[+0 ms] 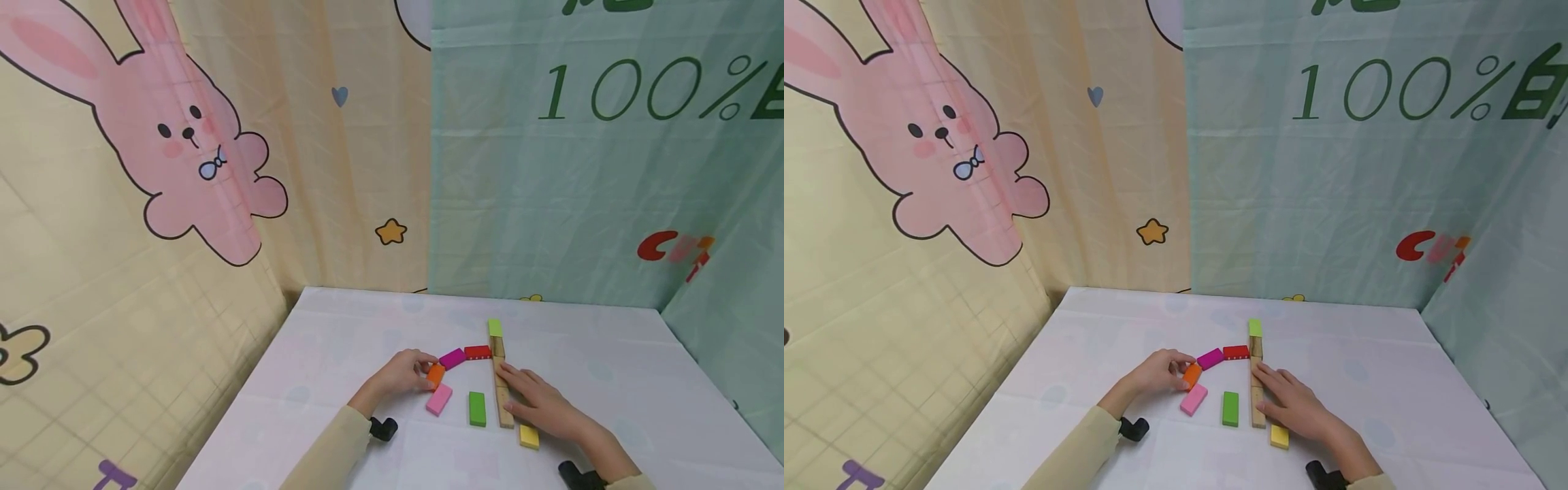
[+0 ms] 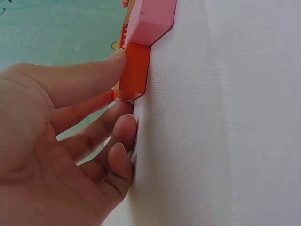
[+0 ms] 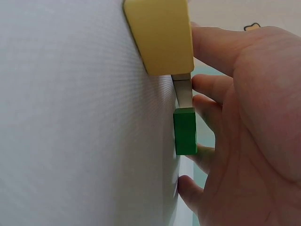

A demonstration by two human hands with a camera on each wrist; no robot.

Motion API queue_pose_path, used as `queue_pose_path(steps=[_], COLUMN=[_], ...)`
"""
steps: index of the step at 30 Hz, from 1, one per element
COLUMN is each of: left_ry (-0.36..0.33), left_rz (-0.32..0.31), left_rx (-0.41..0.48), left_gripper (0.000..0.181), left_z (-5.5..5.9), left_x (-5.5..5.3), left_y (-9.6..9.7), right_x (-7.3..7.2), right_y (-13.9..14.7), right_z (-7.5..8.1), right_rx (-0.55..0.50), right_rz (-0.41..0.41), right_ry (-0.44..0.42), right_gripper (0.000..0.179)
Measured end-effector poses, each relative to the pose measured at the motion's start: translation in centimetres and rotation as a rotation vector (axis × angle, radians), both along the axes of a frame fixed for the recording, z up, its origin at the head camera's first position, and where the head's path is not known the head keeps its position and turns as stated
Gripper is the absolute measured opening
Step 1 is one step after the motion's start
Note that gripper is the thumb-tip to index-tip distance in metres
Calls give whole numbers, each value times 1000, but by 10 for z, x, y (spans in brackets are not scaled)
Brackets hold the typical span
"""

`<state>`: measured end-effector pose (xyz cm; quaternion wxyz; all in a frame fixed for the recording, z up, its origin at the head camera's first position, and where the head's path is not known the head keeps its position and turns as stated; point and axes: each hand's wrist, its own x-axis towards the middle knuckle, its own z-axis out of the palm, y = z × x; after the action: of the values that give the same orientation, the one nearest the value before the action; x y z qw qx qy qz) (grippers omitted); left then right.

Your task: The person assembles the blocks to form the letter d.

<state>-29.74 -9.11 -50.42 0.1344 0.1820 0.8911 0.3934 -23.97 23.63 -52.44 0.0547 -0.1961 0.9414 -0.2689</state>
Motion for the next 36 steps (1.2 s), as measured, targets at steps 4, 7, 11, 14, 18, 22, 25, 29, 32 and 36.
queue_pose_path(steps=[4,7,11,14,18,22,25,29,32,36], left_ry=[4,7,2,1,11,19,20,19,15,-9], left_rz=[9,14,24,29,28,34,41,45,41,28], left_rx=[-8,-6,6,15,26,26,24,28,48,94], left_gripper=[49,48,47,46,46,45,45,45,43,38], left_z=[-1,-3,-7,-9,-9,-9,-9,-9,-9,-9], left_x=[-2,-3,-3,-2,1,2,3,4,4,3], left_y=[1,2,2,1,0,0,0,0,-2,-4], right_x=[0,0,2,2,3,2,2,2,3,1], right_y=[1,1,1,1,1,1,0,-1,-2,0], right_z=[1,2,4,4,2,1,0,-1,1,4], right_rx=[5,6,9,7,10,9,6,1,-3,13], right_rz=[-1,4,9,12,14,10,5,-4,-5,-2], right_ry=[2,3,5,2,3,2,-3,-12,-17,-16], right_gripper=[77,77,77,78,78,78,78,78,77,77])
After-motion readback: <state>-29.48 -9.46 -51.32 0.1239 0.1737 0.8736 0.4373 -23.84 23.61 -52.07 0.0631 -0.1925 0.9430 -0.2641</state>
